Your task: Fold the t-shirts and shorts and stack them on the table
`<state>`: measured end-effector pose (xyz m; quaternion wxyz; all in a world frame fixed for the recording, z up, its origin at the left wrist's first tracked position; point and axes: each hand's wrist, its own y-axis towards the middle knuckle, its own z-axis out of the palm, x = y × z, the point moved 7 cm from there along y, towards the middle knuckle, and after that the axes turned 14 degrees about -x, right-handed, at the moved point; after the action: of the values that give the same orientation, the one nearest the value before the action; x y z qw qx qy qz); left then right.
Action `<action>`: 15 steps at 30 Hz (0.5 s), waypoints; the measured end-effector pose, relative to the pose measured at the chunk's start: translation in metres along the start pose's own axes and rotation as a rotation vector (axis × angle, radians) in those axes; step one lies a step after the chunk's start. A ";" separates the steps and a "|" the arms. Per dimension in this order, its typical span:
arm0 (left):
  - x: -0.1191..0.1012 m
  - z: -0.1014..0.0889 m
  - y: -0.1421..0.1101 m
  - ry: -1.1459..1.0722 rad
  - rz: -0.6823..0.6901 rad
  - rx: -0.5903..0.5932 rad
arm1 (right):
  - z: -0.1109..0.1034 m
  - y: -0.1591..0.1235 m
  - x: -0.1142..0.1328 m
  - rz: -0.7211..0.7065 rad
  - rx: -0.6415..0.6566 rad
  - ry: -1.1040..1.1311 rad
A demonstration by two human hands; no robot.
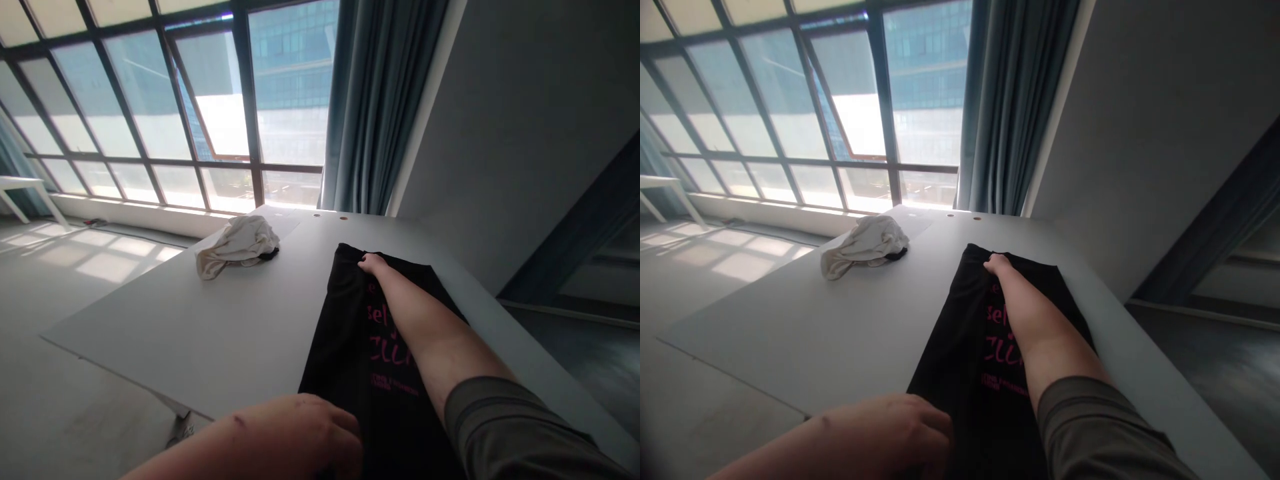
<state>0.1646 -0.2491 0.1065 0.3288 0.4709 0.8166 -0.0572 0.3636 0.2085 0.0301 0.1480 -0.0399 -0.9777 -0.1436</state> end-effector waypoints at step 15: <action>0.088 0.040 -0.009 0.341 -0.340 -0.158 | 0.053 -0.007 -0.018 0.034 0.015 -0.067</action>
<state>0.1468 -0.2055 0.0213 0.2076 0.3025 0.9297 0.0328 0.3649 0.2164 -0.0255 0.1179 -0.0602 -0.9824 -0.1321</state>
